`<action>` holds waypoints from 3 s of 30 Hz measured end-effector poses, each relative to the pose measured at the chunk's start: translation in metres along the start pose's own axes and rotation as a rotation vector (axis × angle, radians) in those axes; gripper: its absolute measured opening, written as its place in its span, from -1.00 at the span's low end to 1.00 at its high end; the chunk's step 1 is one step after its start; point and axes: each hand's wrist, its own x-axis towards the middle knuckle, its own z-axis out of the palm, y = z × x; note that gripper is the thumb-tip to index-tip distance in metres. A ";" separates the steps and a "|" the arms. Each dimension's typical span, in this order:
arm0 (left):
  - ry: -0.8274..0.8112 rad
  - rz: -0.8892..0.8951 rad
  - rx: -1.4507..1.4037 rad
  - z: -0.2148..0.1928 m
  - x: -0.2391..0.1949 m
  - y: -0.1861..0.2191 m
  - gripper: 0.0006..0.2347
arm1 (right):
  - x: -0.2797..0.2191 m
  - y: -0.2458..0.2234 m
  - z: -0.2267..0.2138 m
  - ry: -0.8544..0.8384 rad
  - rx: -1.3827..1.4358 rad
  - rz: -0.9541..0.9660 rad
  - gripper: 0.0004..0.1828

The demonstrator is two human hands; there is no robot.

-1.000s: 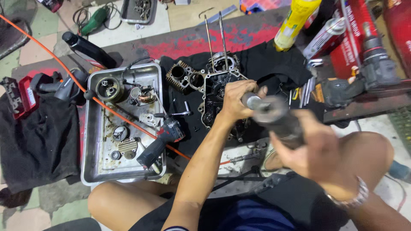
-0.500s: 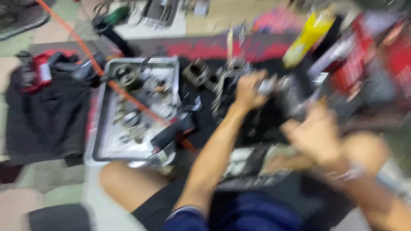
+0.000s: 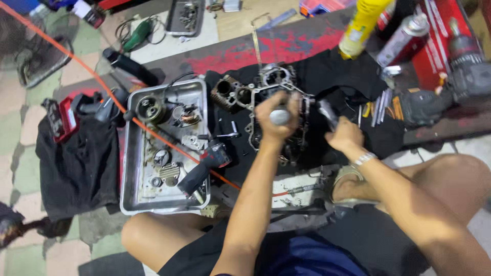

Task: The person sits on the floor and uses a pneumatic impact wrench and a hammer to remove a component from a disassembled engine block. They then use a screwdriver to adjust internal parts and handle small engine components with their hands.

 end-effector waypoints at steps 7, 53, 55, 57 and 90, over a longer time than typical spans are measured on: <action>0.258 0.013 0.154 0.038 -0.006 0.012 -0.80 | 0.019 0.008 0.057 -0.091 0.173 0.142 -0.20; 0.046 0.097 -0.171 0.001 0.012 -0.009 -0.79 | -0.217 -0.162 -0.253 0.233 -0.288 -0.656 -0.52; 0.097 0.237 -0.160 -0.004 0.017 -0.009 -0.88 | -0.234 -0.159 -0.273 0.346 -0.174 -0.754 -0.51; 0.090 0.215 -0.132 -0.003 0.017 -0.014 -0.86 | -0.259 -0.144 -0.283 0.588 0.078 -0.973 -0.52; -0.717 -0.124 -0.523 -0.047 0.066 0.012 -0.72 | 0.010 0.003 0.037 -0.073 0.199 0.107 -0.37</action>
